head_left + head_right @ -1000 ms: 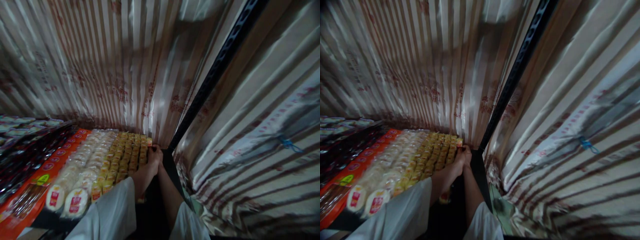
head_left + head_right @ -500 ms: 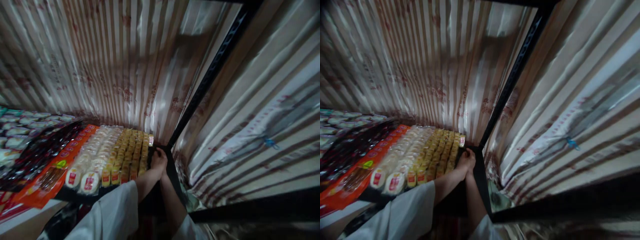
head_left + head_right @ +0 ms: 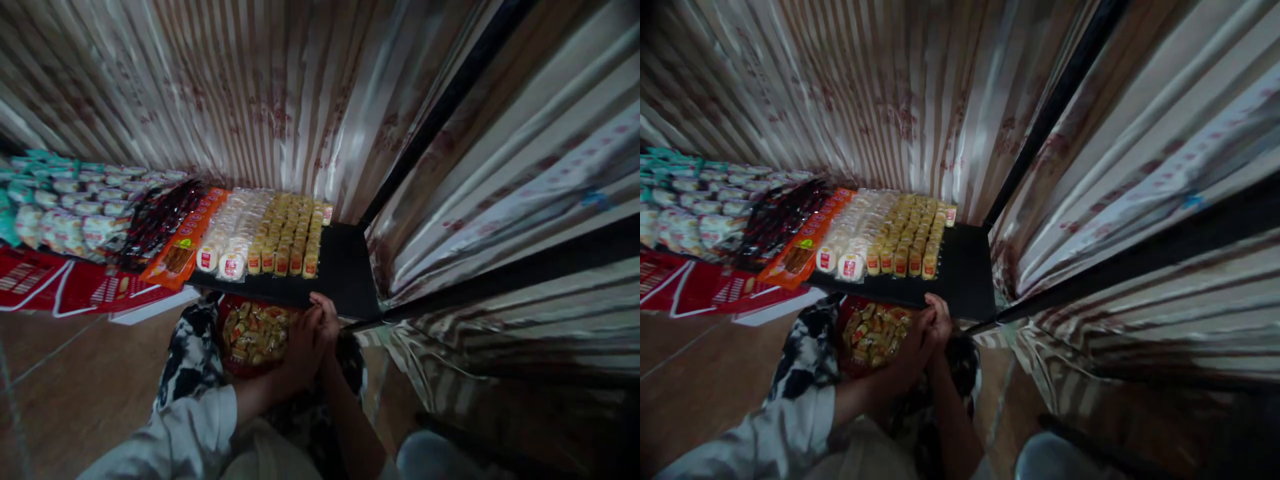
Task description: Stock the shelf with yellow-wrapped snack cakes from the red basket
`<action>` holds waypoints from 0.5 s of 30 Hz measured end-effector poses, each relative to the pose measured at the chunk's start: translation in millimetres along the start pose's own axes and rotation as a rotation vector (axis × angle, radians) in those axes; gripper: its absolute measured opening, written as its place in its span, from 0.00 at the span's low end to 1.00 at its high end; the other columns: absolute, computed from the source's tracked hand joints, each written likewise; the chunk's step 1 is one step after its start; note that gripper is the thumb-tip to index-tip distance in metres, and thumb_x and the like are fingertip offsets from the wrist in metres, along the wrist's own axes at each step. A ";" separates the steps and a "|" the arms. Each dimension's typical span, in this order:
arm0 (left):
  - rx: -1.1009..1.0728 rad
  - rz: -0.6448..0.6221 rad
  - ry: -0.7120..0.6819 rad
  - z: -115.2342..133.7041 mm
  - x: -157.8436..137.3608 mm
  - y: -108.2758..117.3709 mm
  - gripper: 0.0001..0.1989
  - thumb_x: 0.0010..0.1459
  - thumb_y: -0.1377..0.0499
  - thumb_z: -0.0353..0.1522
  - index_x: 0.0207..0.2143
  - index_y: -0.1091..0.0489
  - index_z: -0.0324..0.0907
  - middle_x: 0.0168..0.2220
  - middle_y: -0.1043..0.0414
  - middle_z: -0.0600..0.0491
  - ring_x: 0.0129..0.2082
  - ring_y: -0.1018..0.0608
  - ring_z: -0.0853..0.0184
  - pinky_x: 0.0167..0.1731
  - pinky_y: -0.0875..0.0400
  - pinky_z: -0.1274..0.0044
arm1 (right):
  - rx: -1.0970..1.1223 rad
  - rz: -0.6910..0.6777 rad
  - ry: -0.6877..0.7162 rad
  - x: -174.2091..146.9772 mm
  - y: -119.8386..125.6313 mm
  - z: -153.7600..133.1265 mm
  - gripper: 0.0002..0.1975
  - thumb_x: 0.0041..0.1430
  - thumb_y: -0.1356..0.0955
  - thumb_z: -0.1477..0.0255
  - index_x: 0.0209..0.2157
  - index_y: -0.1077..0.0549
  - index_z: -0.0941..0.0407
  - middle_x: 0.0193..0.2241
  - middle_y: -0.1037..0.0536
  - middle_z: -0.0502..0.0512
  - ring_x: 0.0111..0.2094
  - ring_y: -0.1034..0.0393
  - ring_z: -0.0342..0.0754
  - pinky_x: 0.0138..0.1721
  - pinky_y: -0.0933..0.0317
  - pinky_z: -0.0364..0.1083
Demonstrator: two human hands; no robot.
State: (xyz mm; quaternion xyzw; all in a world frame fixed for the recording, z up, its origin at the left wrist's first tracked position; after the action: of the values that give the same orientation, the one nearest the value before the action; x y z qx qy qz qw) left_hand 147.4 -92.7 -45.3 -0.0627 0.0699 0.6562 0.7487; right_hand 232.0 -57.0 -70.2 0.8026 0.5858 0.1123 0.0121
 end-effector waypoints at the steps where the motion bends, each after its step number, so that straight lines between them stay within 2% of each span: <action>1: 0.015 -0.004 -0.013 -7.2 -12.3 7.6 0.21 0.56 0.46 0.30 0.53 0.35 0.41 0.57 0.37 0.45 0.60 0.39 0.56 0.61 0.47 0.68 | -0.007 -0.019 -0.016 -15.4 -4.9 5.1 0.15 0.51 0.39 0.69 0.38 0.26 0.53 0.40 0.25 0.55 0.45 0.33 0.51 0.52 0.42 0.50; 4: 0.153 0.027 0.013 -35.3 -32.2 27.9 0.24 0.58 0.48 0.35 0.57 0.39 0.39 0.59 0.39 0.43 0.59 0.38 0.58 0.61 0.48 0.68 | -0.065 -0.143 -0.103 -50.1 -24.1 29.0 0.16 0.51 0.40 0.72 0.39 0.26 0.52 0.41 0.24 0.53 0.46 0.33 0.49 0.55 0.43 0.51; 7: 0.276 0.041 0.163 -69.0 -31.4 47.2 0.22 0.59 0.49 0.36 0.54 0.37 0.37 0.53 0.33 0.42 0.54 0.32 0.59 0.57 0.42 0.68 | -0.191 -0.294 -0.212 -66.5 -45.4 53.6 0.17 0.50 0.41 0.76 0.39 0.26 0.55 0.43 0.23 0.56 0.47 0.32 0.50 0.55 0.43 0.52; 9: 0.332 0.064 0.268 -87.5 -24.6 62.4 0.19 0.59 0.50 0.35 0.49 0.33 0.35 0.51 0.31 0.41 0.53 0.30 0.59 0.57 0.42 0.69 | -0.305 -0.424 -0.257 -70.1 -61.1 64.8 0.18 0.52 0.42 0.78 0.40 0.25 0.57 0.44 0.23 0.58 0.49 0.32 0.51 0.55 0.43 0.51; 12: 0.312 0.198 0.397 -105.4 -13.1 90.3 0.14 0.58 0.49 0.30 0.44 0.30 0.37 0.49 0.29 0.43 0.53 0.30 0.61 0.56 0.42 0.71 | -0.451 -0.586 -0.288 -69.9 -83.7 75.5 0.18 0.53 0.40 0.80 0.42 0.25 0.57 0.44 0.23 0.59 0.48 0.31 0.52 0.54 0.42 0.50; 15: 0.224 0.327 0.502 -116.3 -4.6 113.7 0.10 0.58 0.46 0.29 0.41 0.29 0.38 0.45 0.27 0.44 0.51 0.29 0.60 0.51 0.37 0.71 | -0.529 -0.662 -0.327 -69.0 -100.8 86.4 0.17 0.54 0.39 0.80 0.44 0.26 0.57 0.43 0.22 0.60 0.46 0.29 0.52 0.51 0.40 0.49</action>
State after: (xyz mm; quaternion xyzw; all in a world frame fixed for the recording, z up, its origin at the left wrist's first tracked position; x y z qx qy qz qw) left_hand 31.4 -103.9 -158.9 -0.1275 0.3335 0.7202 0.5949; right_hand 134.3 -80.8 -181.0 0.5484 0.7525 0.1201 0.3444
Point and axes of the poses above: each hand's wrist, its own x-axis towards the middle knuckle, its own y-axis out of the back of the hand, z = x × y, the point moved 4 cm from there along x, towards the middle knuckle
